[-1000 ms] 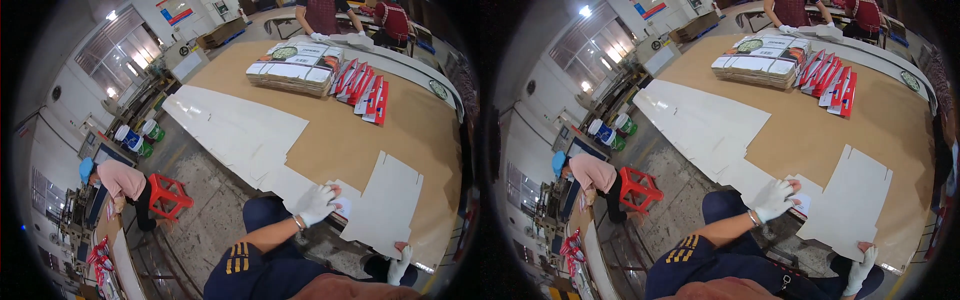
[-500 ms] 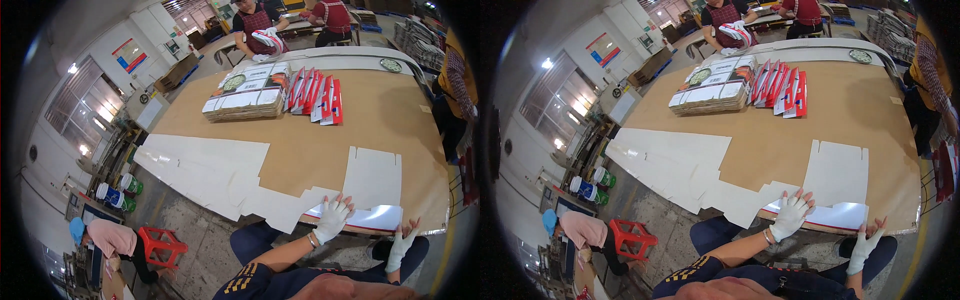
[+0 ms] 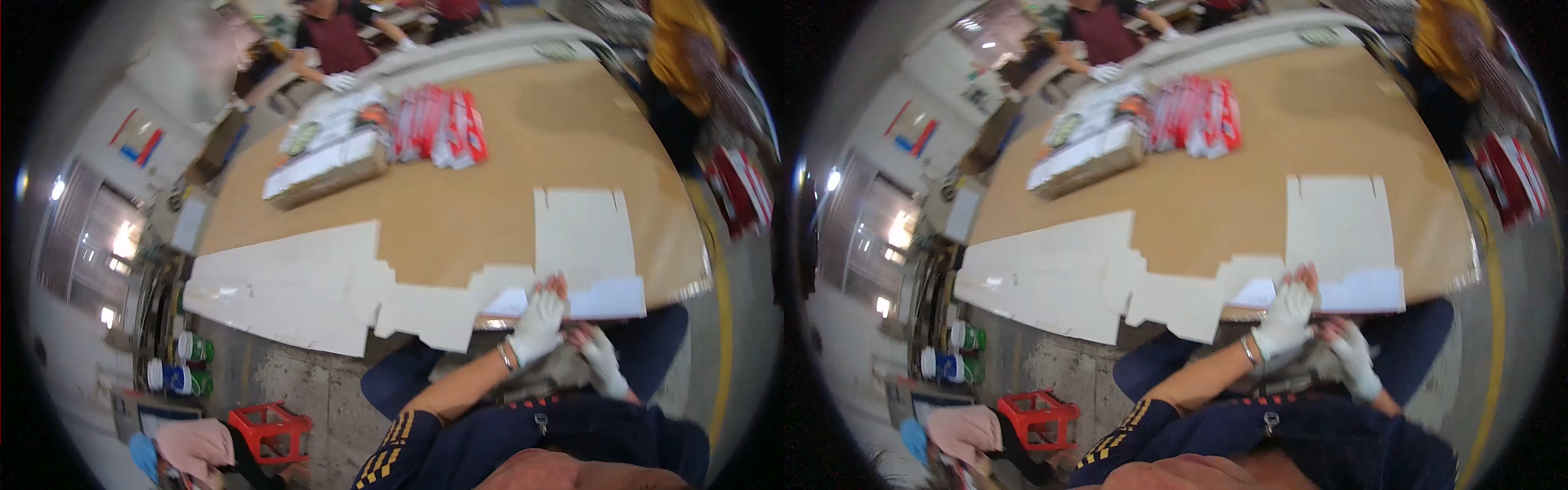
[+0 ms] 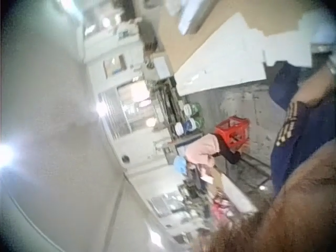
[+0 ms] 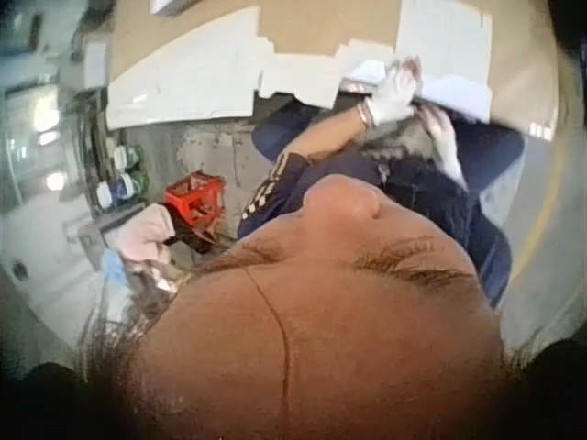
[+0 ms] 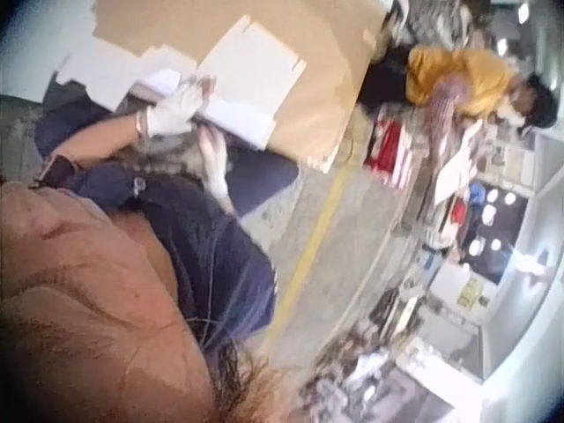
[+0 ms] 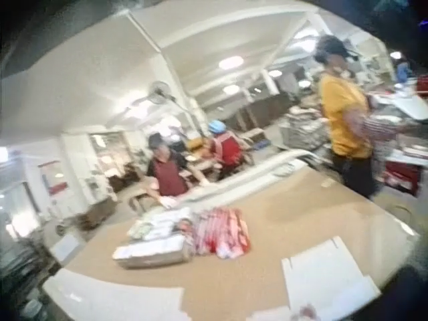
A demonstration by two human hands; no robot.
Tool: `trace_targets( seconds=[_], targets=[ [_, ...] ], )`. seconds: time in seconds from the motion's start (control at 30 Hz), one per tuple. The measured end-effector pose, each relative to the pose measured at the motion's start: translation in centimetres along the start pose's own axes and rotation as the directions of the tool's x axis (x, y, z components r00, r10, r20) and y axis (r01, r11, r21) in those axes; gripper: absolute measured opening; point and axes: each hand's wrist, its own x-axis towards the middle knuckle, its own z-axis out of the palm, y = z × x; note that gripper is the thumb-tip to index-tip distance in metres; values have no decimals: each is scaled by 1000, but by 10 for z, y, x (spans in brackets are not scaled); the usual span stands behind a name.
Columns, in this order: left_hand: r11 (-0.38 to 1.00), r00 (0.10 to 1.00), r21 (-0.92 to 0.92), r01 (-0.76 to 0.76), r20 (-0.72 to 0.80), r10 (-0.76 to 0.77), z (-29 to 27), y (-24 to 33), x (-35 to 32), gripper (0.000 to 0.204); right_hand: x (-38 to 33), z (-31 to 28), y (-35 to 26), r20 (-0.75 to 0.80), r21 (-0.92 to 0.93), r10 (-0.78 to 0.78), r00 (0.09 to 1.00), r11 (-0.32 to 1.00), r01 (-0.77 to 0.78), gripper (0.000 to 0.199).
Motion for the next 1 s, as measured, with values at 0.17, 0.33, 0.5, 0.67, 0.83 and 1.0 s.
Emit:
trace_targets(
  seconds=[0.17,0.33,0.5,0.67,0.83,1.0],
  targets=[
    [897,968,-373,-237,-166,187,13,2,2,93,25,29,23,193,37,-82,978,996,76,42],
    [732,956,-615,-293,-178,232,4,15,13,100,21,37,18,-68,221,-187,980,955,198,27],
    [789,912,-468,-399,-291,288,26,31,-2,91,33,31,17,-286,277,-239,928,906,319,20],
    [958,953,-72,-278,-145,265,-7,52,-21,84,24,14,2,-397,86,-180,900,969,232,21],
    [1000,999,16,-8,-48,9,-17,31,-20,92,31,8,-16,-371,-361,-616,694,785,504,19],
    [993,982,-110,-33,182,53,-5,27,4,92,51,5,-36,263,-799,-892,368,13,601,54]
  ],
)
